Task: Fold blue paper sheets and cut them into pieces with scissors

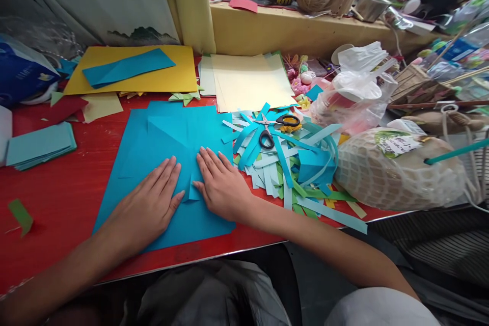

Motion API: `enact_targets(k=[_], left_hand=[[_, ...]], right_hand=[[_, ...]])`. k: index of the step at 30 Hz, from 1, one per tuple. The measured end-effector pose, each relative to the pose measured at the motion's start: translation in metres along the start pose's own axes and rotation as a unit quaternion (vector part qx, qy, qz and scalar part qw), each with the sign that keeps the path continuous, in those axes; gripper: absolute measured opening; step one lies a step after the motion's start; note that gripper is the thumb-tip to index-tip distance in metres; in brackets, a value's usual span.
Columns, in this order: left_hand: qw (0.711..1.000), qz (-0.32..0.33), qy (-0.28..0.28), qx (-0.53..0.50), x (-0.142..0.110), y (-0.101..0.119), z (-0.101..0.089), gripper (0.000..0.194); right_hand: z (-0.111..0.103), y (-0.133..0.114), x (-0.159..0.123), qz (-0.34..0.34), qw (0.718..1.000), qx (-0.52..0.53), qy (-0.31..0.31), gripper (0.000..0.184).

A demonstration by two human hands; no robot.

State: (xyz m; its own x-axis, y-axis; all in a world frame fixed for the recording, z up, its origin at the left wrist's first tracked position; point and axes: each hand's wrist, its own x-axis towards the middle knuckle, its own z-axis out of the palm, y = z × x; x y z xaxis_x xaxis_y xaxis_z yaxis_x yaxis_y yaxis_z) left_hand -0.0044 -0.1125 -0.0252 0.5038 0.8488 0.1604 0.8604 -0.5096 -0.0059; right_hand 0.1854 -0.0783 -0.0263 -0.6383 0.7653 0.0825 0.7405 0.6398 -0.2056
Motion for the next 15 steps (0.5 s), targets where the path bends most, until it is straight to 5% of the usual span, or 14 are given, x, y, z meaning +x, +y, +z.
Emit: enact_targets(k=[8,15], left_hand=[[1.0,-0.003,0.016,-0.004,-0.001,-0.003,0.001,0.06],[0.986,0.14,0.087,0.018,0.003,-0.019,-0.013,0.038]], right_hand=[[0.001,0.005,0.003,-0.009,1.0,0.008,-0.002,0.063],[-0.002,0.016,0.01,-0.057,0.996,0.058,0.031,0.058]])
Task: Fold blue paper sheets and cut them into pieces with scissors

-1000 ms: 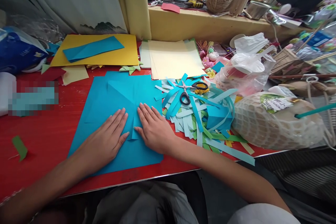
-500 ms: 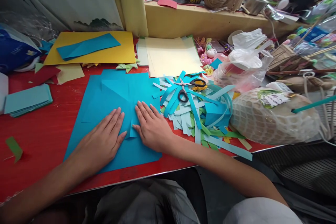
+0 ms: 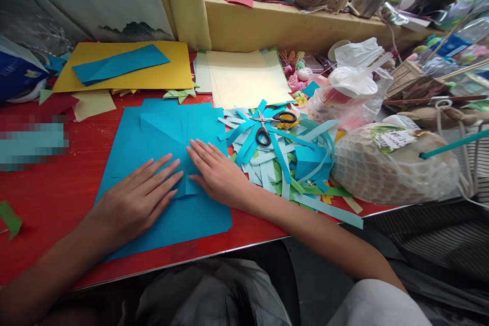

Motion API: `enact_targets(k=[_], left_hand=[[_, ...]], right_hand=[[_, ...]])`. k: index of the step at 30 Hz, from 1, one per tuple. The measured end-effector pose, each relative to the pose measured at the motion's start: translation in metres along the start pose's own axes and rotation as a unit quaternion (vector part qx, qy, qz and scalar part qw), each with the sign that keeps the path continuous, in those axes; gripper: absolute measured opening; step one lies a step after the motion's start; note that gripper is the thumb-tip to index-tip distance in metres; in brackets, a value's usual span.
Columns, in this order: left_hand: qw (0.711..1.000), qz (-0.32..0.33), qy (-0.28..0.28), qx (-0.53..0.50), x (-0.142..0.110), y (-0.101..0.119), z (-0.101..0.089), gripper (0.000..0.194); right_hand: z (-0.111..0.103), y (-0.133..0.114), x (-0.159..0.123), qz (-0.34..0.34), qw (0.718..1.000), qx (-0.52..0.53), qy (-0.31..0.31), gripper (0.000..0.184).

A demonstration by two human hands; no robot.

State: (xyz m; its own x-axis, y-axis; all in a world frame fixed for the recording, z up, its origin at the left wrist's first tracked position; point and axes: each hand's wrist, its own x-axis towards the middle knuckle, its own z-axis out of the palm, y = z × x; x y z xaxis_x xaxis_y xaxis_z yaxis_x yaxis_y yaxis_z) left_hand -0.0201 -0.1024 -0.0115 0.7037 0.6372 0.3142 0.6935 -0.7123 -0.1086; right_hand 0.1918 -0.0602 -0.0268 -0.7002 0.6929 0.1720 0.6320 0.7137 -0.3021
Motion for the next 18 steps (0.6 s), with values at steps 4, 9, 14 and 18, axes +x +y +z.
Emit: enact_targets(k=[4,9,14,18], left_hand=[[0.999,0.043,0.027,-0.002,-0.0013,-0.0021,-0.0036,0.034],[0.998,0.044,0.032,-0.015,-0.002,-0.0008,-0.0039,0.034],[0.998,0.047,0.047,-0.005,-0.0037,0.0009,-0.0046,0.032],[0.997,0.048,0.055,0.001,-0.0043,0.0017,-0.0052,0.031]], right_hand=[[0.0003,-0.0026,-0.0021,0.031,0.999,0.004,-0.022,0.069],[0.0,-0.0029,-0.0022,0.044,0.998,-0.012,-0.041,0.07],[-0.0018,-0.0035,-0.0012,0.051,0.997,-0.029,-0.048,0.07],[-0.0004,-0.0034,-0.0014,0.053,0.997,-0.037,-0.048,0.072]])
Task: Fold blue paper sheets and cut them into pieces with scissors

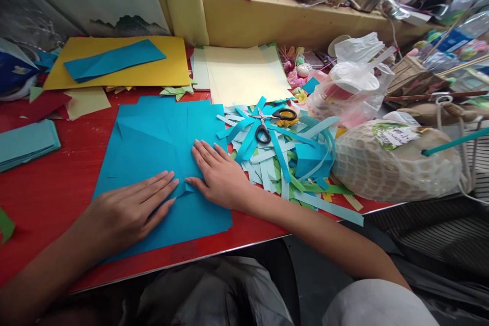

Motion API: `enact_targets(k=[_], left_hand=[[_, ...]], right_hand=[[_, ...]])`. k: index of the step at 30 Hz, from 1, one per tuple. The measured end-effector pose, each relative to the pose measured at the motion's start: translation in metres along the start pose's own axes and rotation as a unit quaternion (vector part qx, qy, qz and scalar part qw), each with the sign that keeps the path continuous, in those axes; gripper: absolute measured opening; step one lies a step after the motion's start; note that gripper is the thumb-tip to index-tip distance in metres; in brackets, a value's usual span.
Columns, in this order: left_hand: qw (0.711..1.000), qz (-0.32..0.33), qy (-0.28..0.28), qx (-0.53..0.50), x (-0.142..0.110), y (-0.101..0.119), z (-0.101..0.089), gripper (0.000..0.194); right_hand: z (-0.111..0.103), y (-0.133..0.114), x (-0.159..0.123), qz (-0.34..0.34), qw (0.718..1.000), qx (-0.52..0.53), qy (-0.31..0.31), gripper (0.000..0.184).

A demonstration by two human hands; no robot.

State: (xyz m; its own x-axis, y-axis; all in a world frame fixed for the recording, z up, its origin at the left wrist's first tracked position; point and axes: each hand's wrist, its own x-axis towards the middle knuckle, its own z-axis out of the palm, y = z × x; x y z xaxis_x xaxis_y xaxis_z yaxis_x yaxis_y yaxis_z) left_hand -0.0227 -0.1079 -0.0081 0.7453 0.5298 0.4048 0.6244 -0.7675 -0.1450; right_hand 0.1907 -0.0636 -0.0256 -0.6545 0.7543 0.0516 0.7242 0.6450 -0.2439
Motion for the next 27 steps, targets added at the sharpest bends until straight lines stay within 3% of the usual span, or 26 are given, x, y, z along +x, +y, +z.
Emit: enact_targets(k=[12,27], left_hand=[[1.0,0.001,-0.027,0.01,0.0002,-0.0012,-0.0045,0.029],[1.0,-0.001,-0.005,0.019,-0.0004,0.0006,-0.0046,0.026]], right_hand=[[0.0032,0.0023,0.0014,-0.006,1.0,-0.006,0.0,0.069],[0.002,0.0004,0.0014,0.005,1.0,-0.008,-0.009,0.068]])
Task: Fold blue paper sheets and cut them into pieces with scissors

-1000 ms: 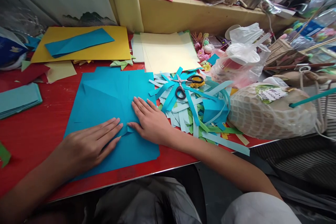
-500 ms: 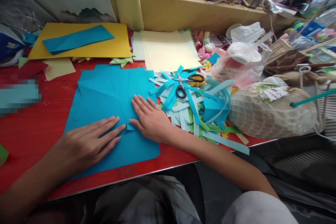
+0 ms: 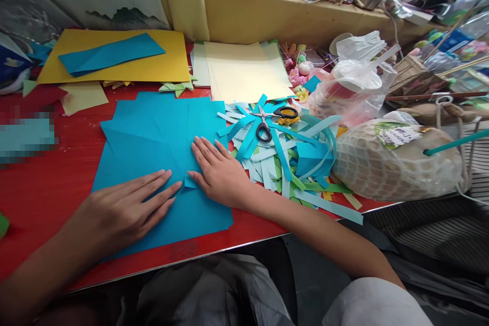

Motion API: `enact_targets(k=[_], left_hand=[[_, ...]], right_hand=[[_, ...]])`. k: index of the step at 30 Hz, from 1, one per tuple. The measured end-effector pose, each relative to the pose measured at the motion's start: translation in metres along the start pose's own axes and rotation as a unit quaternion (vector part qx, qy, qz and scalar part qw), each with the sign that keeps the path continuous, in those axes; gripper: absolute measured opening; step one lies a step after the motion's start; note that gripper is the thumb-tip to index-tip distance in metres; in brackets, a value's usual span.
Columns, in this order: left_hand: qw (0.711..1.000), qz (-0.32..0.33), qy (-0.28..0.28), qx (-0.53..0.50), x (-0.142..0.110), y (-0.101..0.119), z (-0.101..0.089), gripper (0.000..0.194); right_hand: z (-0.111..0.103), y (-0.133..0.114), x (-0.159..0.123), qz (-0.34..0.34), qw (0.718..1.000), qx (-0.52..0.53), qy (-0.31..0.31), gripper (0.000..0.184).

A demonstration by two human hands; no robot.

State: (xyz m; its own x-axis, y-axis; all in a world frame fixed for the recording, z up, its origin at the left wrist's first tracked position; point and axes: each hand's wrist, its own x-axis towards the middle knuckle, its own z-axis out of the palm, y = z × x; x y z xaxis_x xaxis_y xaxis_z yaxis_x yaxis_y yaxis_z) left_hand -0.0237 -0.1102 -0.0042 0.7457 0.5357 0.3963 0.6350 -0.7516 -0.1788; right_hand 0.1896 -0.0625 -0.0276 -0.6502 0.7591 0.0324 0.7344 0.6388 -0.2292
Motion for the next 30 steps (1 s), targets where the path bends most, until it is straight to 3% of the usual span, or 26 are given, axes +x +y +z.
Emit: enact_targets(k=[30], left_hand=[[1.0,0.008,-0.013,0.02,0.0029,0.0022,-0.006,0.025]], right_hand=[[-0.0001,-0.0017,-0.0004,0.012,1.0,-0.014,0.003,0.069]])
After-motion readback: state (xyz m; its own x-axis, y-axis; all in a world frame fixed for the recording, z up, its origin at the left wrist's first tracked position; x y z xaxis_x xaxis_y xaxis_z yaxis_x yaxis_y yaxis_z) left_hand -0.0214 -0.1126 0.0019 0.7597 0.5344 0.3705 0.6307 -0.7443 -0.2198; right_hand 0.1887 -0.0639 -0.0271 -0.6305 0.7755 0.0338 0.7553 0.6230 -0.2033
